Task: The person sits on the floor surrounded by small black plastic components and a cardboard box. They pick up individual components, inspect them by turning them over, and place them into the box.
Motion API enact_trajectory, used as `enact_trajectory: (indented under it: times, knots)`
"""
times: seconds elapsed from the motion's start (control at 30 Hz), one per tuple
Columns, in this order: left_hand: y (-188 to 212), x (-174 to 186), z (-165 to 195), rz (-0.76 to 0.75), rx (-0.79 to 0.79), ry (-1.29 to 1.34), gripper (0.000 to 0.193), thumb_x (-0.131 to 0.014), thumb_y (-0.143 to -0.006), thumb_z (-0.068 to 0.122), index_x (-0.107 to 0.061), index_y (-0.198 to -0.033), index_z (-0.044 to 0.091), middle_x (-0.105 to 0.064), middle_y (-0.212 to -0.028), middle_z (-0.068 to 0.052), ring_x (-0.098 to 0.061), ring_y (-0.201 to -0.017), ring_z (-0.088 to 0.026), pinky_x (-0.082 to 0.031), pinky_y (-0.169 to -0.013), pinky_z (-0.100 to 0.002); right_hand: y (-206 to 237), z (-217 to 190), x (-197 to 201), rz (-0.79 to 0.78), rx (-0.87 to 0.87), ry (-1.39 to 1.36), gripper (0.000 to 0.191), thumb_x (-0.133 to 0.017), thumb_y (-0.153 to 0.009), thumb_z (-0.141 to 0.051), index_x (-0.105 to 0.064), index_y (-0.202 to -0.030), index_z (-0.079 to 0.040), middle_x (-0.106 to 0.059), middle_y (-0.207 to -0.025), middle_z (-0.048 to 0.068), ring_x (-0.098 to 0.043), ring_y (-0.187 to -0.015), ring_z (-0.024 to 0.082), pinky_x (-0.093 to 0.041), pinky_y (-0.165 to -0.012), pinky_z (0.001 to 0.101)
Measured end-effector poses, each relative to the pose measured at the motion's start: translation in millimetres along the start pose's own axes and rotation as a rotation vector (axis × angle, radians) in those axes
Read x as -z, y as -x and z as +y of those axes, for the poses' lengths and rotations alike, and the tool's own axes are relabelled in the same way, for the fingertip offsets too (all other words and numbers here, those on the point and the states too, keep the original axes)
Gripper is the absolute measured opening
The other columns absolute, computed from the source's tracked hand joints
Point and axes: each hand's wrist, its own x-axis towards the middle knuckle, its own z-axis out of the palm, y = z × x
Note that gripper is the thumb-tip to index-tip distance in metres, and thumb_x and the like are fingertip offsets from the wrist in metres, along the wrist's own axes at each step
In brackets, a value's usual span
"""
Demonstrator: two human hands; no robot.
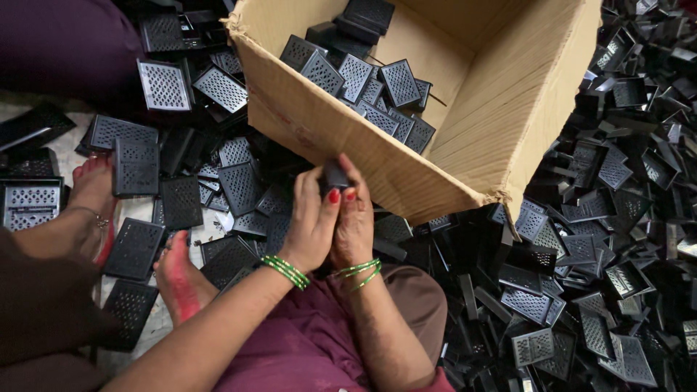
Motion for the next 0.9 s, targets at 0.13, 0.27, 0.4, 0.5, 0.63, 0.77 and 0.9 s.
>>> enact_trajectory:
  times: [0.13,0.27,0.4,0.5,0.63,0.77,0.9]
  knots:
    - [-10.7,0.4,-8.5,-0.004,0.125,0.073,0.053,-0.047,-0.108,0.043,-0.055,-0.132,-0.004,-0.06,-0.123,-0.023,-0.059,-0.117,-0.038,-0.045,-0.104,-0.042,-9.6,23.2,13.4,-0.028,0.112,0.326,0.08,-0.04,-0.107,-0.065,-0.037,-0.156,-0.001,-0.049,-0.152,0.011,-0.049,-0.138,0.022,-0.039,-0.117,0.0342]
    - [-21.1,6.5,-11.3,-0.165,0.237,-0.073,0.044,-0.05,-0.106,0.039,-0.068,-0.113,-0.001,-0.068,-0.108,-0.02,-0.063,-0.106,-0.04,-0.05,-0.094,-0.045,-11.1,48.3,29.0,0.028,0.06,0.432,0.075,-0.036,-0.106,-0.066,-0.047,-0.142,-0.001,-0.06,-0.131,0.014,-0.06,-0.119,0.023,-0.051,-0.102,0.0341]
    - [-19.8,16.5,-7.7,-0.182,0.055,-0.428,0.037,-0.053,-0.104,0.033,-0.067,-0.1,-0.001,-0.067,-0.1,-0.021,-0.062,-0.1,-0.043,-0.049,-0.089,-0.051,-8.6,68.9,35.4,0.107,0.043,0.453,0.065,-0.035,-0.11,-0.06,-0.052,-0.13,0.0,-0.063,-0.116,0.014,-0.061,-0.105,0.021,-0.054,-0.093,0.0331]
    - [-11.6,13.9,-5.5,-0.156,0.051,-0.561,0.038,-0.057,-0.101,0.035,-0.062,-0.096,-0.002,-0.065,-0.097,-0.024,-0.063,-0.094,-0.043,-0.052,-0.082,-0.051,-11.1,77.6,39.5,0.122,0.226,0.478,0.056,-0.038,-0.112,-0.049,-0.047,-0.134,0.002,-0.062,-0.118,0.013,-0.059,-0.107,0.021,-0.05,-0.095,0.0332]
    - [0.3,3.9,-9.5,-0.126,0.142,-0.626,0.043,-0.059,-0.101,0.041,-0.058,-0.096,-0.002,-0.066,-0.092,-0.024,-0.066,-0.083,-0.043,-0.054,-0.069,-0.051,-15.1,87.0,43.7,0.301,0.128,0.464,0.043,-0.041,-0.114,-0.034,-0.061,-0.119,0.004,-0.067,-0.108,0.014,-0.059,-0.094,0.02,-0.052,-0.085,0.0333]
    - [-2.2,12.7,-15.9,-0.065,0.021,-0.636,0.044,-0.06,-0.102,0.044,-0.056,-0.098,0.0,-0.066,-0.079,-0.022,-0.066,-0.069,-0.043,-0.053,-0.059,-0.05,-10.8,95.0,47.9,0.32,0.17,0.636,0.046,-0.039,-0.117,-0.036,-0.06,-0.118,0.005,-0.063,-0.107,0.015,-0.057,-0.096,0.021,-0.05,-0.087,0.0324]
    - [-31.6,42.9,-4.0,-0.014,0.03,-0.645,0.043,-0.061,-0.104,0.046,-0.057,-0.1,0.004,-0.065,-0.07,-0.022,-0.065,-0.065,-0.045,-0.05,-0.054,-0.053,-12.6,96.6,52.8,0.238,0.066,0.519,0.054,-0.032,-0.113,-0.046,-0.055,-0.132,-0.001,-0.064,-0.123,0.009,-0.062,-0.107,0.021,-0.05,-0.095,0.0292]
